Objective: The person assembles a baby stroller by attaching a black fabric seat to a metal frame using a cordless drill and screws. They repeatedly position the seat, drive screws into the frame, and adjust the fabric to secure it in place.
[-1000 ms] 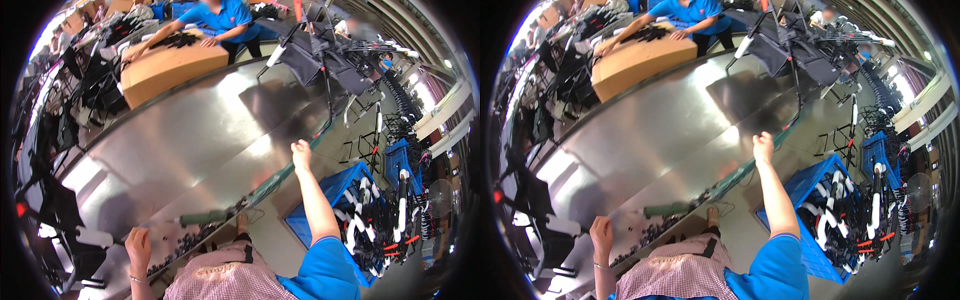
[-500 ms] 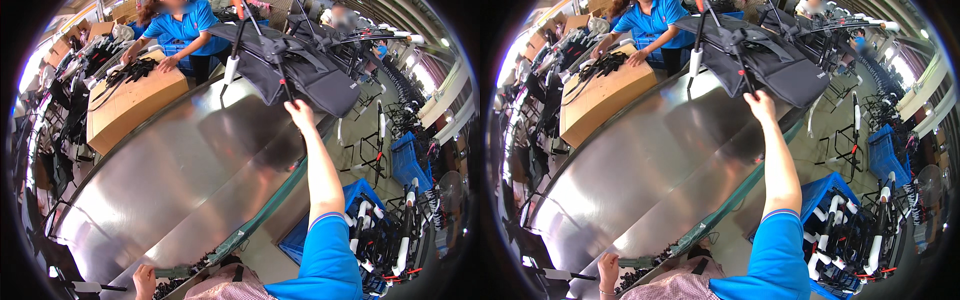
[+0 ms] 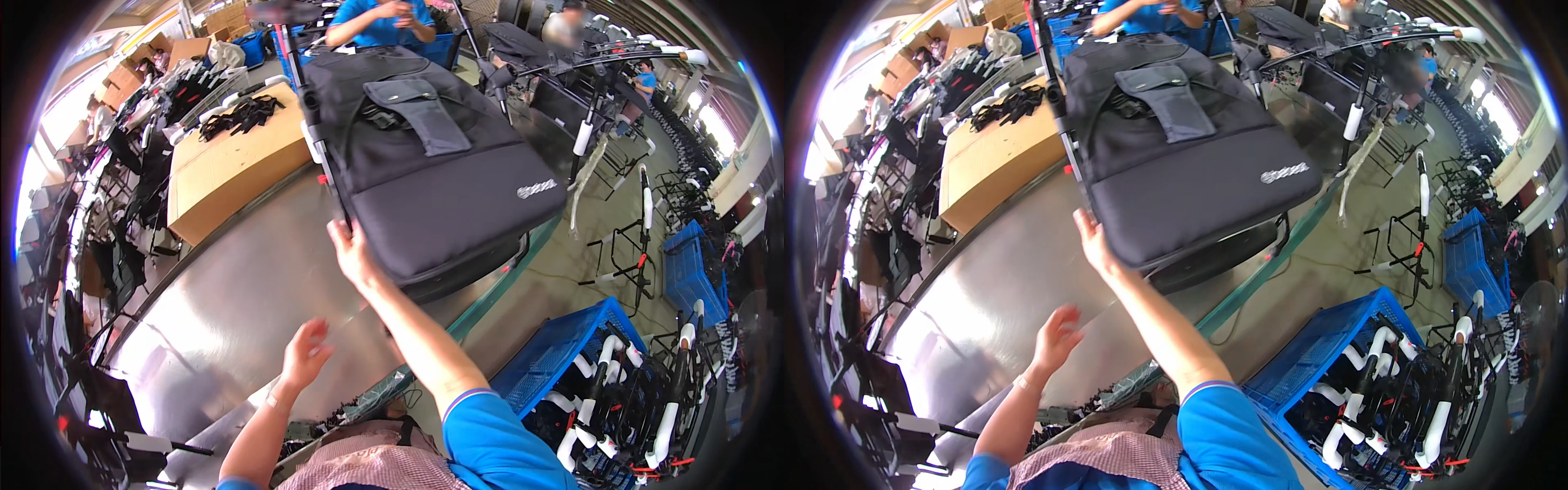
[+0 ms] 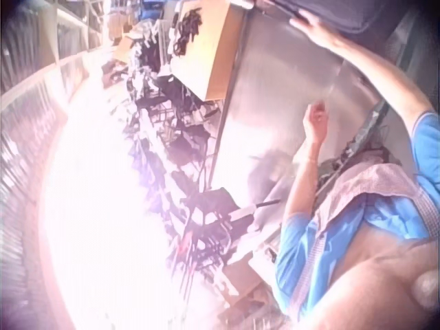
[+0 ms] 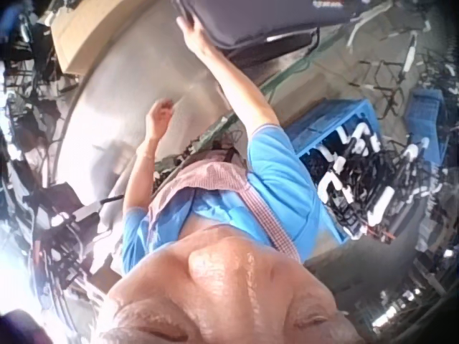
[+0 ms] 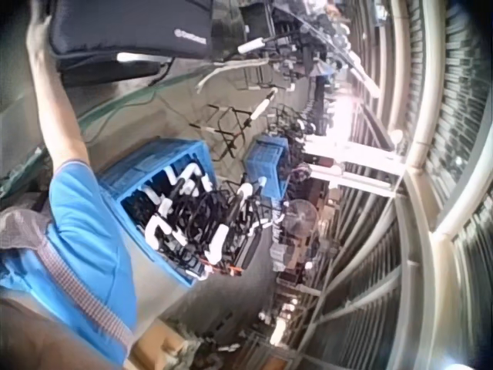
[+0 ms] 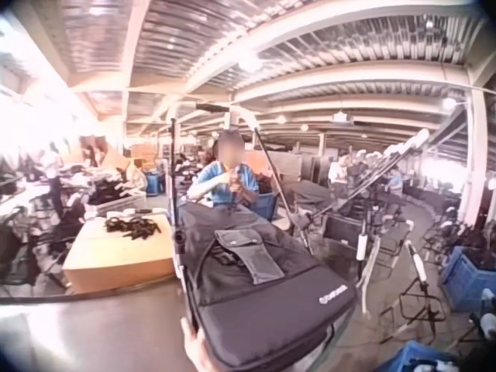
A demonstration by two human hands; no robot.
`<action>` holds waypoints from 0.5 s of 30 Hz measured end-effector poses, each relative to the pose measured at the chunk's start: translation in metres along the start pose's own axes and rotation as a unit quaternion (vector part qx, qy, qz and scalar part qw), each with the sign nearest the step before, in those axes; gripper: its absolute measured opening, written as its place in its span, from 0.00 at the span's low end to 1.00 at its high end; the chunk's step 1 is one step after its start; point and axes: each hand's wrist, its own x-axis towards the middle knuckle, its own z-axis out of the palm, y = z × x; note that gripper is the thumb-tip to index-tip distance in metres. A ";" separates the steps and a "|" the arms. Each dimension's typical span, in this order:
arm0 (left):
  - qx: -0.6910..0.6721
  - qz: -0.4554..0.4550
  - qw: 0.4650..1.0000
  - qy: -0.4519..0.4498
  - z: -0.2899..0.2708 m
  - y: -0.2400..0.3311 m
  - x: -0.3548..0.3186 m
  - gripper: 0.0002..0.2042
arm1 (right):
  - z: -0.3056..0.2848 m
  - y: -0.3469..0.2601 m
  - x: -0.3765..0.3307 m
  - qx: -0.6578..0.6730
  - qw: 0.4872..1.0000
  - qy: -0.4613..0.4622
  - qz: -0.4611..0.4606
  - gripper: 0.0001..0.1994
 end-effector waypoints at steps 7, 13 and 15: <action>-0.294 -0.151 0.929 0.166 0.002 -0.005 0.017 0.12 | -0.118 -0.073 -0.120 -0.048 0.994 0.010 -0.096 0.20; -0.231 -0.187 0.940 0.170 -0.078 0.027 -0.034 0.13 | -0.200 -0.008 -0.105 0.012 0.976 0.013 0.218 0.23; -0.235 -0.179 0.947 0.125 -0.105 0.055 -0.053 0.14 | -0.200 -0.017 -0.105 -0.036 0.996 0.019 0.081 0.22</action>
